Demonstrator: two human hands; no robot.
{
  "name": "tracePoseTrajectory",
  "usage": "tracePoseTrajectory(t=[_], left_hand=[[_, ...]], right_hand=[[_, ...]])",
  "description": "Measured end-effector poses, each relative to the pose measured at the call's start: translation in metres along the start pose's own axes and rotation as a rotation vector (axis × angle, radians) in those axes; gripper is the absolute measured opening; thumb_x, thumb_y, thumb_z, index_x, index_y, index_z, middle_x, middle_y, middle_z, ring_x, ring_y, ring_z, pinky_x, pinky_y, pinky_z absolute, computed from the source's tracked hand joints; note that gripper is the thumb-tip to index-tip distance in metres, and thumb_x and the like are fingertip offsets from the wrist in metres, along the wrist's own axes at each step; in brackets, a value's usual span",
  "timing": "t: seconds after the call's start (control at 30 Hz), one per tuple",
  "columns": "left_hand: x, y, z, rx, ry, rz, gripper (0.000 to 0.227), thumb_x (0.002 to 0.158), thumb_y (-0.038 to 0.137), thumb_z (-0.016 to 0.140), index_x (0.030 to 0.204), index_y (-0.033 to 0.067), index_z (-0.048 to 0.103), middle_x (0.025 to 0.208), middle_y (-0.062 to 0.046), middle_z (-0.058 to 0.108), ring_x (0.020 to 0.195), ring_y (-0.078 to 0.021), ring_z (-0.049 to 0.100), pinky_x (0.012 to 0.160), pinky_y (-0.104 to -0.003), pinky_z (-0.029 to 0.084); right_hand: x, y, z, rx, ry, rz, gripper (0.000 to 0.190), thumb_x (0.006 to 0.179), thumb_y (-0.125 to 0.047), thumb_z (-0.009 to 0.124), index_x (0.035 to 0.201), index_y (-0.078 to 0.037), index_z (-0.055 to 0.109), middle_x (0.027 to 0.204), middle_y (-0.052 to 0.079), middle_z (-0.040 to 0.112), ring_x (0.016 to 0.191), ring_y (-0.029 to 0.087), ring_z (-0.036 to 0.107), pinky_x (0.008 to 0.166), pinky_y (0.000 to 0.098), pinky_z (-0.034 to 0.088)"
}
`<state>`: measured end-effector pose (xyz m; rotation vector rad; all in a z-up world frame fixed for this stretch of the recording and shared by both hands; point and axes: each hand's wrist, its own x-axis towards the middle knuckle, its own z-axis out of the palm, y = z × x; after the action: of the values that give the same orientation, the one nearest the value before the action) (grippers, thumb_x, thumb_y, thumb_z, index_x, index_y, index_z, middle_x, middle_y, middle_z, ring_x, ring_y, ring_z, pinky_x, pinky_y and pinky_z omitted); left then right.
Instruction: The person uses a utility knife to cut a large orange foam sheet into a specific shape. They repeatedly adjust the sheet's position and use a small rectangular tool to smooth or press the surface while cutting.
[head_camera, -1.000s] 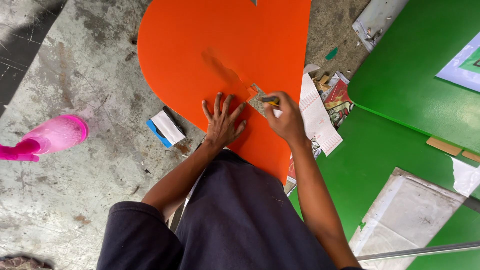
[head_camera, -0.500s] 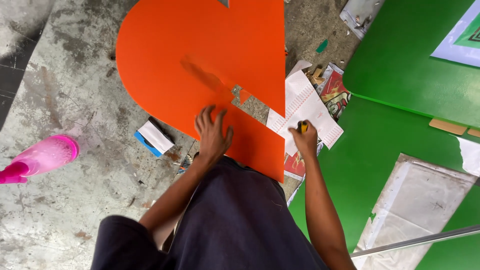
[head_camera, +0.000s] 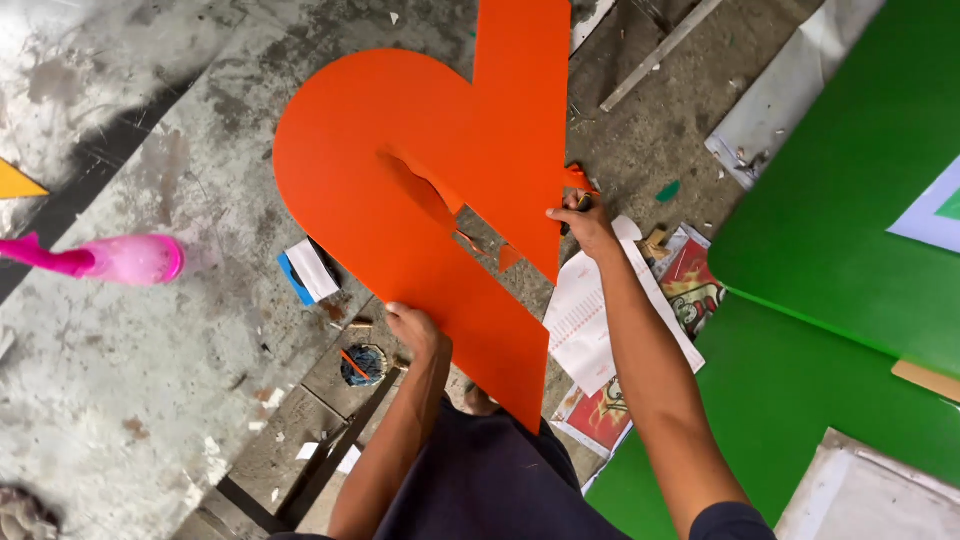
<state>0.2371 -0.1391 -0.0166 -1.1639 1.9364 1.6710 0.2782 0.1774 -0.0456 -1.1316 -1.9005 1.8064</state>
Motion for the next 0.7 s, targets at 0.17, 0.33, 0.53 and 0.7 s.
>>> tracePoseTrajectory(t=[0.17, 0.33, 0.53, 0.7], left_hand=[[-0.017, -0.013, -0.02, -0.164, 0.145, 0.235, 0.064, 0.108, 0.056, 0.045, 0.113, -0.0071, 0.056, 0.113, -0.033, 0.058, 0.107, -0.0419, 0.058, 0.096, -0.053, 0.043], [-0.039, 0.024, -0.059, -0.277, 0.137, 0.412, 0.051, 0.105, 0.062, 0.056, 0.09, 0.0136, 0.06, 0.085, -0.005, 0.063, 0.078, -0.014, 0.061, 0.078, -0.033, 0.052], [-0.117, 0.148, -0.096, -0.12, 0.209, 0.878, 0.055, 0.109, 0.047, 0.057, 0.077, 0.0033, 0.05, 0.068, -0.017, 0.049, 0.068, -0.027, 0.047, 0.072, -0.042, 0.042], [-0.183, 0.269, -0.107, 0.219, 0.242, 1.502, 0.057, 0.113, 0.036, 0.07, 0.071, 0.0005, 0.054, 0.06, -0.024, 0.047, 0.06, -0.0368, 0.051, 0.063, -0.045, 0.039]], right_hand=[[-0.066, -0.076, -0.03, 0.157, -0.102, -0.144, 0.054, 0.073, -0.007, 0.093, 0.072, -0.016, 0.04, 0.077, -0.001, 0.057, 0.071, 0.007, 0.052, 0.067, 0.0238, 0.04], [-0.125, -0.048, -0.067, 0.152, -0.082, -0.211, 0.058, 0.076, -0.012, 0.093, 0.072, -0.016, 0.036, 0.083, 0.005, 0.065, 0.076, 0.012, 0.057, 0.07, 0.0262, 0.042], [-0.189, -0.003, -0.032, 0.496, 0.068, -0.13, 0.056, 0.08, -0.013, 0.092, 0.071, -0.018, 0.038, 0.077, 0.004, 0.063, 0.062, 0.014, 0.062, 0.054, 0.0243, 0.048], [-0.287, -0.143, -0.028, 0.319, -0.33, -0.176, 0.048, 0.086, -0.01, 0.085, 0.068, -0.014, 0.04, 0.09, 0.007, 0.081, 0.073, 0.011, 0.068, 0.061, 0.0258, 0.048]])
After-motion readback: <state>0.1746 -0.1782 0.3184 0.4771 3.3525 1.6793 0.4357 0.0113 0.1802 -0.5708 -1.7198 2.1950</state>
